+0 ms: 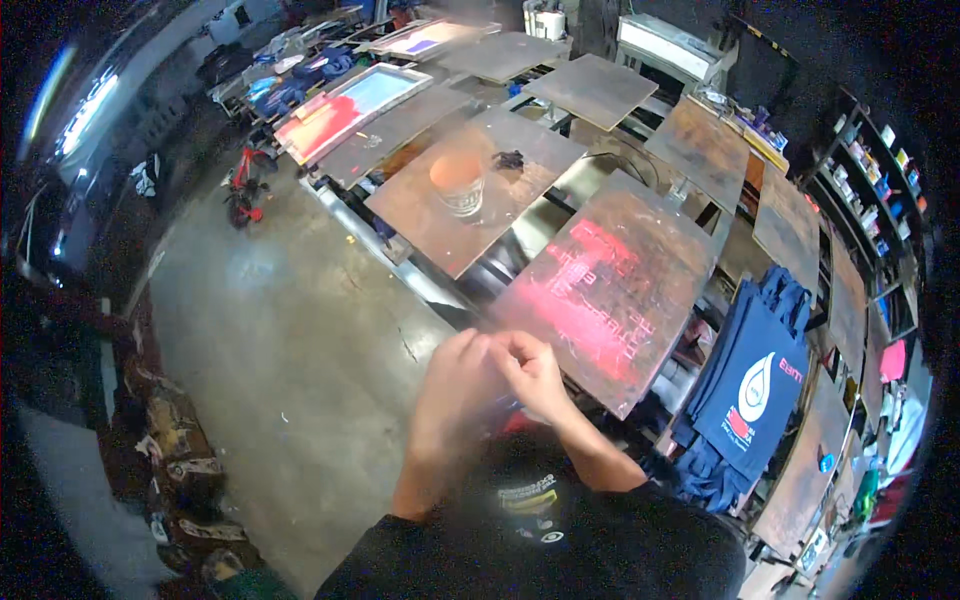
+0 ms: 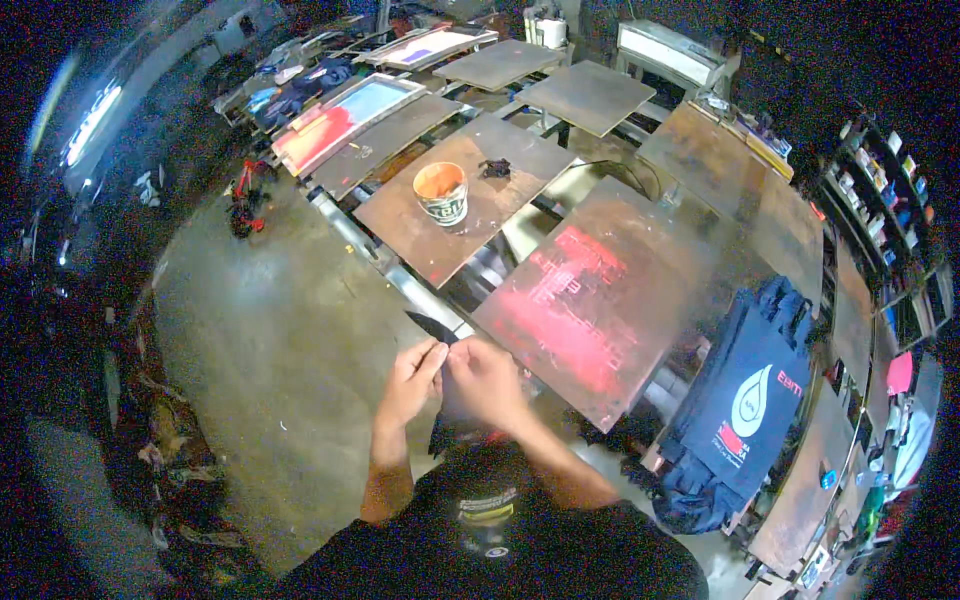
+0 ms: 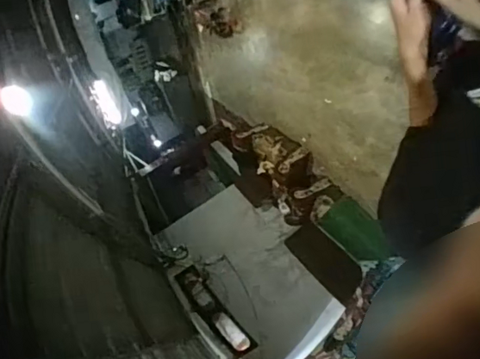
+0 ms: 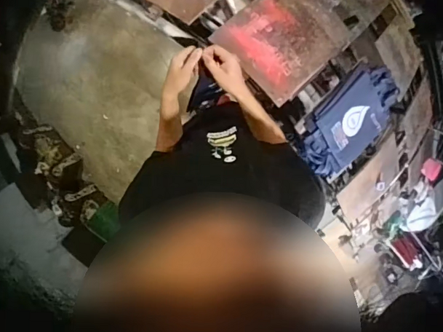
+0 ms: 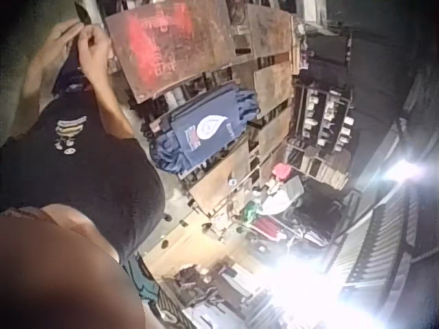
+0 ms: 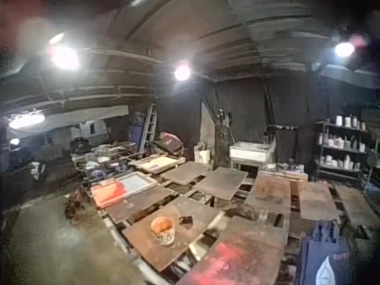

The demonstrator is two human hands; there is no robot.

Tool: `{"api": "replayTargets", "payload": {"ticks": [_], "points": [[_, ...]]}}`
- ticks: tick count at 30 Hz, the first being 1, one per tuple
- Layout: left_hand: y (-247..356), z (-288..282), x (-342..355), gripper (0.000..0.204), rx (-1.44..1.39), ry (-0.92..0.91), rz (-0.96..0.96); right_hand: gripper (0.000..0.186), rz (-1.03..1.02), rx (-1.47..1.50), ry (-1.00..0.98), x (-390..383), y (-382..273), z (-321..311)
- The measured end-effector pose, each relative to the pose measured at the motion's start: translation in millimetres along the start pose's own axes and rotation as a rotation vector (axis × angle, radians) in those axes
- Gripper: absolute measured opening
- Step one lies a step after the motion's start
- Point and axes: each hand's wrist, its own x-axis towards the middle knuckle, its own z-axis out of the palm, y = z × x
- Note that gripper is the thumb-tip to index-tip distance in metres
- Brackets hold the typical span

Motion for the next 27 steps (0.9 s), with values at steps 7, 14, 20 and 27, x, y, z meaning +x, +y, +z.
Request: {"api": "replayTargets", "payload": {"ticks": [7, 14, 20, 27], "points": [[-77, 14, 59, 0.013, -0.474, 0.230, -0.081, 0.010, 0.103, 0.408, 0.077, 58, -3, 3], [-81, 9, 110, 0.009, -0.717, 0.211, -0.206, 0.009, 0.111, 0.429, 0.162, 101, 12, -1], [-92, -5, 148, 0.007, -0.717, 0.137, -0.310, 0.009, 0.121, 0.560, 0.187, 134, 29, -4], [-91, -26, 183, 0.013, -0.513, -0.146, -0.269, 0.009, 0.129, 0.644, -0.018, 165, 51, -19]]}}
